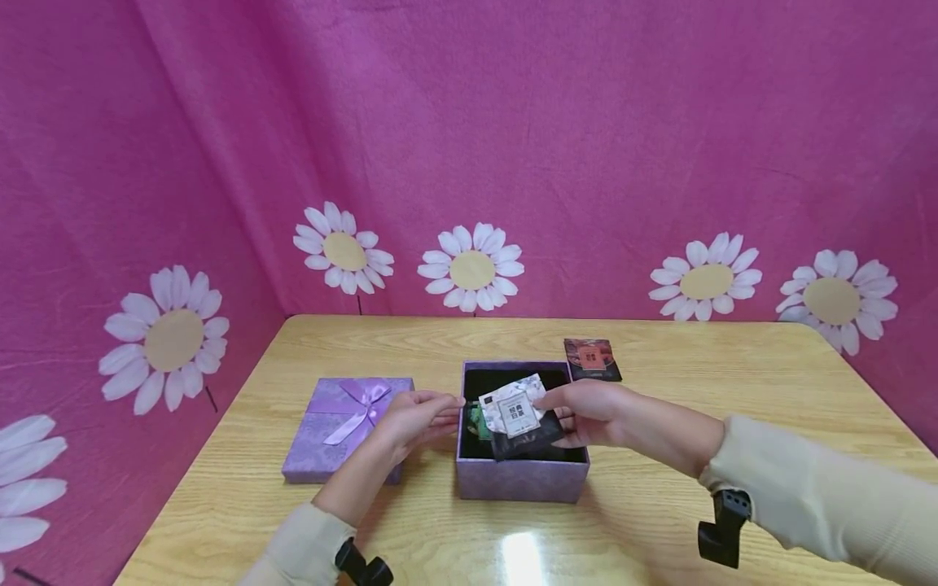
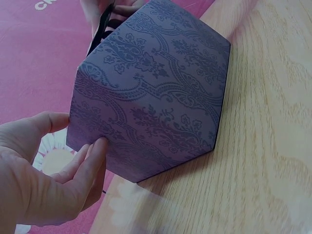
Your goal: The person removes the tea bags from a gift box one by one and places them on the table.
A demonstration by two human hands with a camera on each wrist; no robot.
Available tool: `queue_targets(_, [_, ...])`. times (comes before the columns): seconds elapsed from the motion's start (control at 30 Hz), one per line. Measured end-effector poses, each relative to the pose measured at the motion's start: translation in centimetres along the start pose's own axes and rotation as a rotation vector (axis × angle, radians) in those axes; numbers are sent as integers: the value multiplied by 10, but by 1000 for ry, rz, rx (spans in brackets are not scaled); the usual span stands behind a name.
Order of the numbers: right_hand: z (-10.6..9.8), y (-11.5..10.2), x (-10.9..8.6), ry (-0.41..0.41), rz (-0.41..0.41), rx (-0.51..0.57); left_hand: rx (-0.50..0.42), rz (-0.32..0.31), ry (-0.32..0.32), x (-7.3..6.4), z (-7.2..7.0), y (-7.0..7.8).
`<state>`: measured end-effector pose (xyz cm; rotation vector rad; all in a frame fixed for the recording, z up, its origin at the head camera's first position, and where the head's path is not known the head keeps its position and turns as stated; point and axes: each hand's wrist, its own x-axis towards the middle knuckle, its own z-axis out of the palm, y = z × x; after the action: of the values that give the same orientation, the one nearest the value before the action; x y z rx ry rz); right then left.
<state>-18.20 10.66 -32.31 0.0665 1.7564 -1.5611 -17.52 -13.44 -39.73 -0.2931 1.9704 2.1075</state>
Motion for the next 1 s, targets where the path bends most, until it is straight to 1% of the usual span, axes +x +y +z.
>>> queue_targets(0.13, [-4, 2, -5, -12, -5, 33, 3, 4, -1, 0, 0, 0])
queue_targets(0.4, [-19, 3, -12, -44, -32, 72, 1, 3, -9, 0, 0, 0])
queue_targets(0.77, [-40, 8, -14, -35, -29, 117, 10, -4, 3, 1, -1, 0])
queue_targets(1.0, [-58, 12, -12, -20, -16, 195, -11, 0, -8, 1, -1, -1])
